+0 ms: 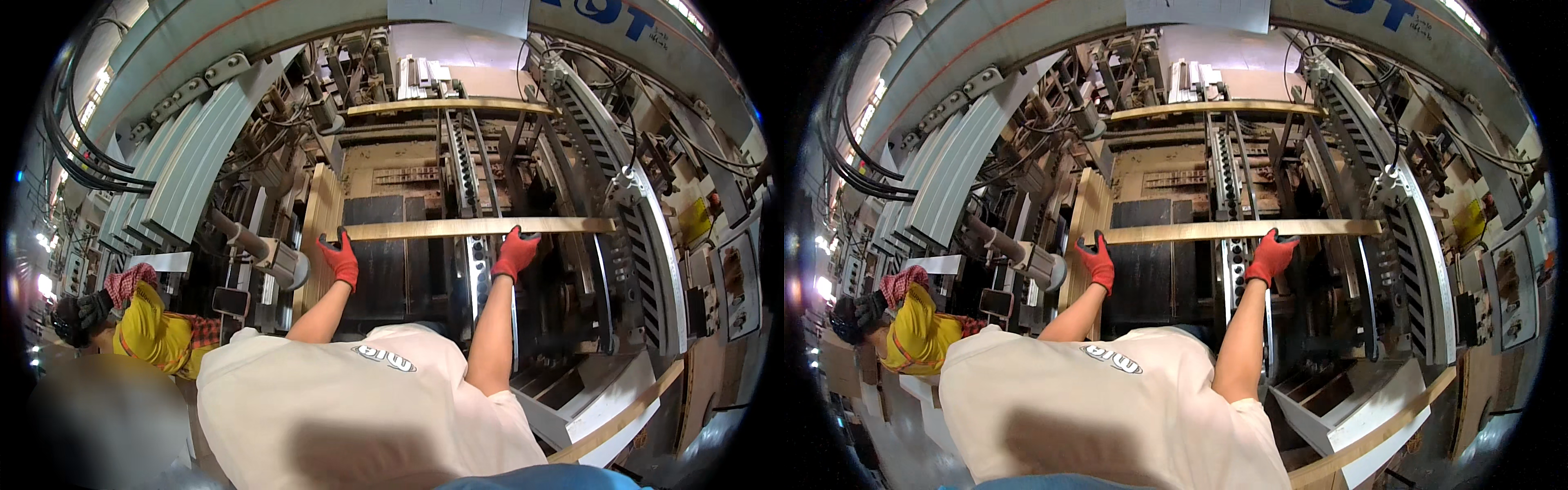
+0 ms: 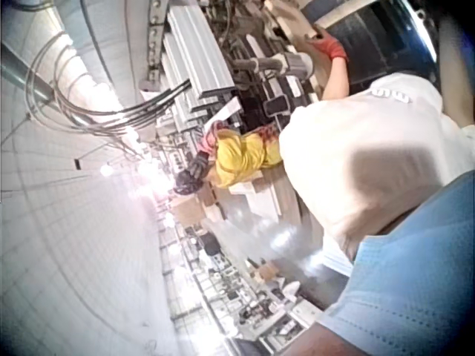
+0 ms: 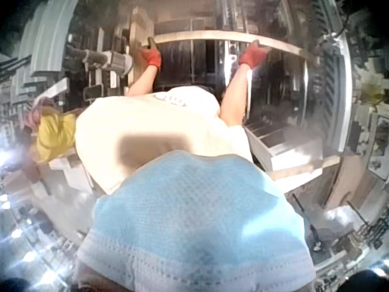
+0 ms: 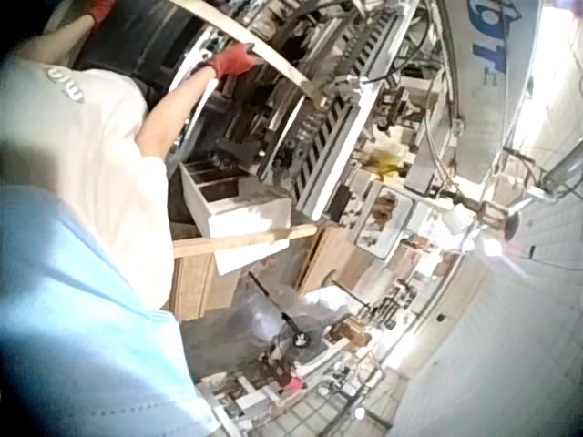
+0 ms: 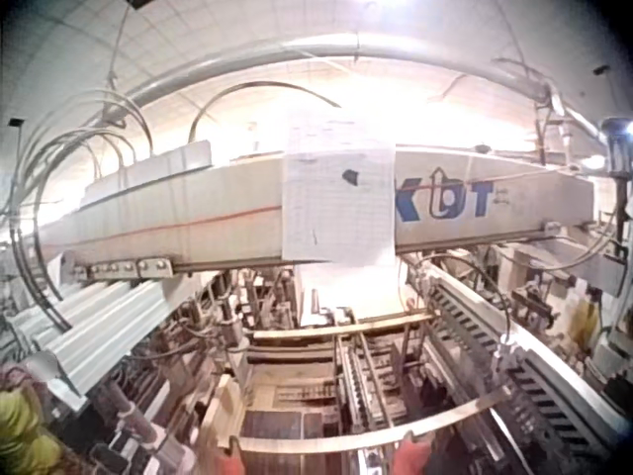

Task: The person operates a wood processing machine by feeding long wooden panels into the mechanism and clearing processed pieces.

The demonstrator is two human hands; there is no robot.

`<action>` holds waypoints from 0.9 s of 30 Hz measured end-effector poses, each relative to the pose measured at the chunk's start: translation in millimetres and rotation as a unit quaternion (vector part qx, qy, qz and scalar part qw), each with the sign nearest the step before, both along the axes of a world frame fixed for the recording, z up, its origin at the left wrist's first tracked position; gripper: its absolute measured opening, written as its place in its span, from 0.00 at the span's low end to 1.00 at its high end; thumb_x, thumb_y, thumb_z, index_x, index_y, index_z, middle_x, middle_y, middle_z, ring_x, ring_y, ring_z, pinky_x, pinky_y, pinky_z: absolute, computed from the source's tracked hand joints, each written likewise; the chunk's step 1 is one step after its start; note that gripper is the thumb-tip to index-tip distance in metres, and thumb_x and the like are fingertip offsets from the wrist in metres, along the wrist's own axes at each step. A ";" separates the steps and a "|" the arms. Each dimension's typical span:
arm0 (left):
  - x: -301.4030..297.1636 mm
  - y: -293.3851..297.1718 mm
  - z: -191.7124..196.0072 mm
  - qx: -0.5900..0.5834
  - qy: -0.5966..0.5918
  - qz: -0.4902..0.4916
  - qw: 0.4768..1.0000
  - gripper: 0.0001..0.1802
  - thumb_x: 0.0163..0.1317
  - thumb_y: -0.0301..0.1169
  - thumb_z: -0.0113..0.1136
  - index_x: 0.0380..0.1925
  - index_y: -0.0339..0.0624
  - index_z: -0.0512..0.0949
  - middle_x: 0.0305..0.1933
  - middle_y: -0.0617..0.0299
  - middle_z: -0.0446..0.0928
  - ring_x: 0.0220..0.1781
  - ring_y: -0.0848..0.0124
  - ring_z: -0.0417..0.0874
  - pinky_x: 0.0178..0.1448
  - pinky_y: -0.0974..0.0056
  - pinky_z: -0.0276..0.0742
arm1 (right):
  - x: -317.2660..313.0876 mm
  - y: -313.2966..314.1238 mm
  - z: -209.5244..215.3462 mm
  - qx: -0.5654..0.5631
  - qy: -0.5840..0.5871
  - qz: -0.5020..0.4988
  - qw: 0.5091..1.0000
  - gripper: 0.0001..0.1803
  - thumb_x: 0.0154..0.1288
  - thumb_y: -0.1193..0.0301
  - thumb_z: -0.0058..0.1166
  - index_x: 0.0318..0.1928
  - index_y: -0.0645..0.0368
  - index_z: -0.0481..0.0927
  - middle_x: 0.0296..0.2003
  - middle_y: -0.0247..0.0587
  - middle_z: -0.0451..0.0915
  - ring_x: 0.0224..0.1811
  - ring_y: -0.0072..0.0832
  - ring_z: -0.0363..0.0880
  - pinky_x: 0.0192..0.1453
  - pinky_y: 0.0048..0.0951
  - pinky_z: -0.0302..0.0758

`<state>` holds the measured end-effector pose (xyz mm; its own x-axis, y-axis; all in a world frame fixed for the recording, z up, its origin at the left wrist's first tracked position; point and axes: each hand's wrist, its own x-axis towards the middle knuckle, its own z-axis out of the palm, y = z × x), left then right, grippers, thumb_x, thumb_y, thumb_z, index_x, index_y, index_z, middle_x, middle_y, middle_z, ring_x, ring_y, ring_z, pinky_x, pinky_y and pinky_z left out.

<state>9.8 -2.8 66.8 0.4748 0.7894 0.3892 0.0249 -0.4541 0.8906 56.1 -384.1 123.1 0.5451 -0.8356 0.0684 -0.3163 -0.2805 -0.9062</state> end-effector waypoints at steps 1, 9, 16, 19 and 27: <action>-1.3 0.3 0.7 -0.001 -0.002 0.000 1.000 0.33 0.57 0.42 0.66 0.53 0.31 0.65 0.51 0.42 0.71 0.53 0.52 0.74 0.57 0.56 0.68 | -2.3 2.4 3.8 -0.008 0.001 0.000 1.000 0.37 0.56 0.58 0.59 0.60 0.70 0.65 0.51 0.62 0.76 0.55 0.51 0.74 0.57 0.43 0.71; -3.6 0.4 -1.8 -0.008 0.006 -0.037 0.999 0.33 0.59 0.40 0.64 0.56 0.30 0.62 0.56 0.43 0.68 0.59 0.51 0.68 0.64 0.54 0.62 | 7.2 -5.8 -20.1 0.026 -0.175 0.065 0.982 0.31 0.54 0.63 0.63 0.54 0.70 0.71 0.50 0.62 0.76 0.55 0.50 0.74 0.59 0.41 0.69; -1.4 16.2 -34.1 -0.066 -0.019 -0.035 0.997 0.22 0.60 0.33 0.65 0.46 0.31 0.68 0.42 0.55 0.74 0.41 0.68 0.76 0.46 0.65 0.74 | 12.1 -0.1 -21.9 -0.061 -0.087 0.025 0.994 0.30 0.51 0.62 0.64 0.51 0.67 0.73 0.45 0.55 0.81 0.49 0.47 0.79 0.53 0.41 0.74; 3.7 24.5 -22.6 -0.148 -0.048 -0.103 0.982 0.17 0.59 0.28 0.65 0.43 0.32 0.71 0.41 0.60 0.75 0.38 0.73 0.76 0.40 0.69 0.75 | 12.6 -7.1 -27.6 -0.036 -0.062 0.021 0.997 0.29 0.51 0.62 0.64 0.49 0.67 0.73 0.44 0.54 0.81 0.48 0.46 0.80 0.52 0.40 0.75; 9.0 36.9 -5.3 -0.136 -0.092 -0.146 0.976 0.11 0.62 0.28 0.60 0.40 0.31 0.77 0.39 0.61 0.78 0.35 0.69 0.76 0.41 0.65 0.75 | 18.4 -1.9 -22.3 -0.052 -0.097 -0.034 0.993 0.25 0.52 0.63 0.62 0.45 0.70 0.74 0.41 0.58 0.81 0.46 0.49 0.81 0.51 0.41 0.76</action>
